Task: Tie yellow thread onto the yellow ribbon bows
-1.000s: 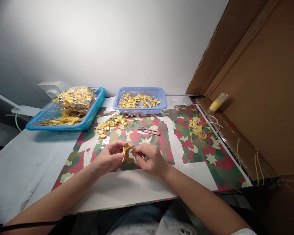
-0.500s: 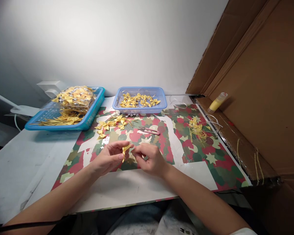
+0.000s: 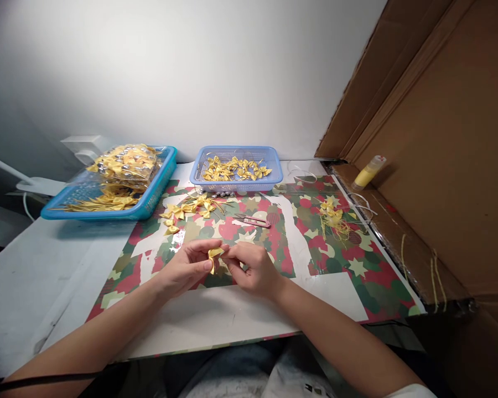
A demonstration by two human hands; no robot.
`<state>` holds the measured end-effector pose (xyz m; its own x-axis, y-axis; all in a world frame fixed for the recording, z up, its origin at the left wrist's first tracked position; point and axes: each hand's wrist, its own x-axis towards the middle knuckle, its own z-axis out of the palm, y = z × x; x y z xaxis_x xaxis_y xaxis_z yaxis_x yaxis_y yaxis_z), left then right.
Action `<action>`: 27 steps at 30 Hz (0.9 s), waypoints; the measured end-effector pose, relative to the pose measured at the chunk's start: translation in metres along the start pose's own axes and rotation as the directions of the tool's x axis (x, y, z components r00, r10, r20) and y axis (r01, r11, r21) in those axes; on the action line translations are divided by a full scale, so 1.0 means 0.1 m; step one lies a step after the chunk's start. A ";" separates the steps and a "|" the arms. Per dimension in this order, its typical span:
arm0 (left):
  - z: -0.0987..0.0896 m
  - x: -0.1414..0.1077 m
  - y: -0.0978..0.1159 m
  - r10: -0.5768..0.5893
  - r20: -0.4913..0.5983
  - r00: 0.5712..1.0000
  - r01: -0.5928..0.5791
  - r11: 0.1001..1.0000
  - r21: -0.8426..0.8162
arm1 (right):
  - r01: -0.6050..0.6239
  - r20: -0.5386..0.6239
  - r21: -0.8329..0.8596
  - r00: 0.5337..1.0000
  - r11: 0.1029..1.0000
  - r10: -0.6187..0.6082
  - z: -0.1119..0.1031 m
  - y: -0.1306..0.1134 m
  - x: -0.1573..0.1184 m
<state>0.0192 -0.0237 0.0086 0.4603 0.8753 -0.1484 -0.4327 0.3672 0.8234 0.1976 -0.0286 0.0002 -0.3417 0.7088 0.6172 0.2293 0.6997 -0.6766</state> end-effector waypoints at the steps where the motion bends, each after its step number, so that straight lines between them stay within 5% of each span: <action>1: 0.00 0.00 0.00 -0.003 0.002 1.000 0.003 1.000 0.001 | -0.009 0.002 0.000 1.000 1.000 0.009 0.00 0.00 0.00; 8: 0.00 0.00 0.00 -0.006 0.053 0.999 0.009 0.999 -0.045 | -0.153 0.042 0.118 0.988 0.981 0.149 0.03 -0.01 -0.01; 16: -0.01 0.01 -0.03 -0.003 0.051 0.999 0.003 1.000 -0.013 | -0.372 0.109 0.367 0.928 0.853 0.357 0.12 -0.02 -0.06; 27: 0.01 0.00 0.00 0.017 0.081 0.997 -0.013 0.999 -0.046 | -0.326 0.079 0.373 0.944 0.869 0.320 0.12 -0.01 -0.04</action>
<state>0.0200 -0.0237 0.0087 0.5145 0.8528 -0.0898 -0.4736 0.3699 0.7993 0.1876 -0.0330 -0.0063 -0.3207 0.8861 0.3345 -0.0299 0.3435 -0.9387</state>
